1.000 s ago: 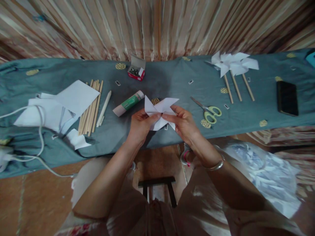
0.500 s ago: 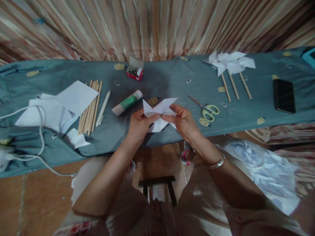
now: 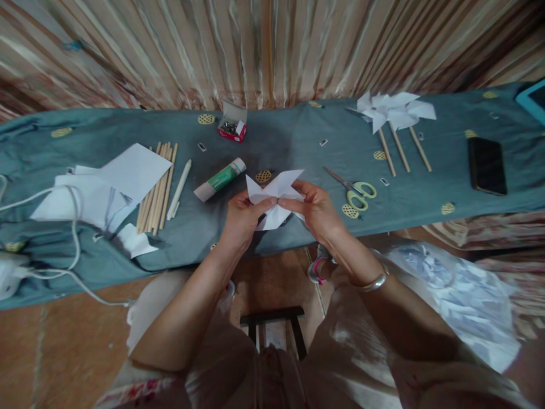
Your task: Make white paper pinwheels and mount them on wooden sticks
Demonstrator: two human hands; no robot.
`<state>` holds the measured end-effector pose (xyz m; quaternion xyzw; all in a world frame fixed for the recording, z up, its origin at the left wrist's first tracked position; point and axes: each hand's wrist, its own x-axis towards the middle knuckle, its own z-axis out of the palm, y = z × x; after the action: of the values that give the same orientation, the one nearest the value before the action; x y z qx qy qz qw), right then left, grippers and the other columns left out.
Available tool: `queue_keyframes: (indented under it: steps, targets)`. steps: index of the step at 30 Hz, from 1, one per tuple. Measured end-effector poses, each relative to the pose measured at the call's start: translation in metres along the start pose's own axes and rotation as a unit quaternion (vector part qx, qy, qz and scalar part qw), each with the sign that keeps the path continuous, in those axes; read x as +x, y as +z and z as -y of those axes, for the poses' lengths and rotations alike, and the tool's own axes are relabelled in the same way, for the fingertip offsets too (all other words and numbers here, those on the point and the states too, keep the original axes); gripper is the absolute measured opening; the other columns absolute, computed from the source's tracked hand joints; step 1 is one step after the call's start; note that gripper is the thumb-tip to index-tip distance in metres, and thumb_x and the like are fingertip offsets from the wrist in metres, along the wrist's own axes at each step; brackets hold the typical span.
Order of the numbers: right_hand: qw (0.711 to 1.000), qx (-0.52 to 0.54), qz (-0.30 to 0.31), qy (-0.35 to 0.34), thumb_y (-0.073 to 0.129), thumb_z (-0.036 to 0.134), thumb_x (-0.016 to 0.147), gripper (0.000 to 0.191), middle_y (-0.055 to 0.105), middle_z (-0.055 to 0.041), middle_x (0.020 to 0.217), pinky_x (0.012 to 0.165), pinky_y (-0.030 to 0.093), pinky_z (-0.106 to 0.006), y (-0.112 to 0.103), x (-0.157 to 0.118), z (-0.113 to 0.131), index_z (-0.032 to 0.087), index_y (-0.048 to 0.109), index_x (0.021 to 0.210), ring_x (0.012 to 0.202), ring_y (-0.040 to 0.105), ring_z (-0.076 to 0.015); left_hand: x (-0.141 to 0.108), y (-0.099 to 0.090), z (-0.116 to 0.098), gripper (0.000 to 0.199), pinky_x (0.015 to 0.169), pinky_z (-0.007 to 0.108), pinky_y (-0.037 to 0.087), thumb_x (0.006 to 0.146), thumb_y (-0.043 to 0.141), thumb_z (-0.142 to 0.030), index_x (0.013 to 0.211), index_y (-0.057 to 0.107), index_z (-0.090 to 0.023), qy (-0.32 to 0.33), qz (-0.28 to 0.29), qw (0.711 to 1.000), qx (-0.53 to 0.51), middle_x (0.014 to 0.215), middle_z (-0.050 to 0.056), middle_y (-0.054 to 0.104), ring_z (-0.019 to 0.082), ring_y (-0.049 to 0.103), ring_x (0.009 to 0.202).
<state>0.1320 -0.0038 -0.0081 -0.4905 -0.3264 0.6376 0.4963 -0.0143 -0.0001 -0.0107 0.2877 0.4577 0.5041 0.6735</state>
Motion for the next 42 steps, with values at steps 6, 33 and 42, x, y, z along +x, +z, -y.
queue_keyframes:
  steps: [6,33,42]
  targets:
    - [1.000,0.018,0.008,0.006,0.096,0.035,0.048,0.050,0.078,0.0023,0.075,0.074,0.058,-0.036,0.004,-0.001,0.006,0.023,0.070,0.089,0.068,0.072,-0.0189,-0.001,-0.001,-0.002,0.033,0.067,0.025,0.049,0.050,0.093,-0.028,0.076,0.076,-0.016,-0.001,0.013,1.000,-0.001,0.070,0.000,0.073,0.014,0.064,0.064]
    - [1.000,0.006,0.012,0.006,0.096,0.034,0.050,0.049,0.077,0.0026,0.081,0.080,0.058,-0.036,0.005,0.006,-0.004,0.022,0.069,0.088,0.074,0.070,-0.0174,0.003,-0.006,-0.001,0.032,0.063,0.024,0.047,0.052,0.091,-0.024,0.077,0.073,-0.015,-0.014,-0.010,1.000,-0.006,0.069,-0.001,0.073,0.012,0.062,0.061]
    - [1.000,0.002,0.030,0.005,0.097,0.033,0.048,0.052,0.076,0.0020,0.083,0.082,0.057,-0.037,0.006,0.012,0.000,0.023,0.068,0.090,0.076,0.071,-0.0185,0.000,-0.004,-0.008,0.038,0.070,0.027,0.051,0.051,0.092,-0.027,0.084,0.076,-0.016,-0.004,-0.004,1.000,-0.028,0.076,0.000,0.075,0.014,0.066,0.065]
